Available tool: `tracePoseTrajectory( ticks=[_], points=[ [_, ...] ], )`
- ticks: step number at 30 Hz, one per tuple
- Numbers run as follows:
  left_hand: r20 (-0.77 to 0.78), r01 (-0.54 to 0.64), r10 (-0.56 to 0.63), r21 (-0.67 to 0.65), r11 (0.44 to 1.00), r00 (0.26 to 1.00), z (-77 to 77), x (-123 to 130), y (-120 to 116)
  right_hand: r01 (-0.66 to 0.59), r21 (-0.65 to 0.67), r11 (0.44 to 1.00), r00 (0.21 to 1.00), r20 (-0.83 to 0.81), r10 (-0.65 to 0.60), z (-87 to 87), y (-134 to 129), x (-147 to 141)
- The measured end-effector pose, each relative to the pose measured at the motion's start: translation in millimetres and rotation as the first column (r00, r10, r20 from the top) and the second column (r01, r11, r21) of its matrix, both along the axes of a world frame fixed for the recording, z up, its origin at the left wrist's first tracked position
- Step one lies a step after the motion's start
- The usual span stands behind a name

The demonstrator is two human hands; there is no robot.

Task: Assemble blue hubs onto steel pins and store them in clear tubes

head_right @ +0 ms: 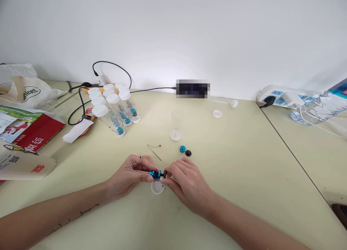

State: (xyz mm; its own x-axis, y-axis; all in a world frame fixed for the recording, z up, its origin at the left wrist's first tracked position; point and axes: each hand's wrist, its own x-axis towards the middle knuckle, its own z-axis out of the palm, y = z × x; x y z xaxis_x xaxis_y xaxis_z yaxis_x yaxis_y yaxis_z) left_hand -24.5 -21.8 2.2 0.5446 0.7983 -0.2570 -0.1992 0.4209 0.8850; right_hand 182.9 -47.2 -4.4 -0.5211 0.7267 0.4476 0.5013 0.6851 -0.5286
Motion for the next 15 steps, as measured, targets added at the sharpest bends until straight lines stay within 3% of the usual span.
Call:
tracePoseTrajectory(
  ticks=[7, 15],
  points=[
    [0.014, -0.006, 0.006, 0.001, 1.000, 1.000, -1.1, 0.0, 0.0, 0.037, 0.065, 0.997, 0.998, -0.055, -0.033, -0.1, 1.0, -2.5],
    [-0.004, 0.022, -0.022, 0.011, 1.000, 1.000, -2.9, 0.4, 0.1, -0.030, 0.061, 0.998, 1.000, -0.005, 0.030, 3.5, 1.0, -0.5]
  ],
)
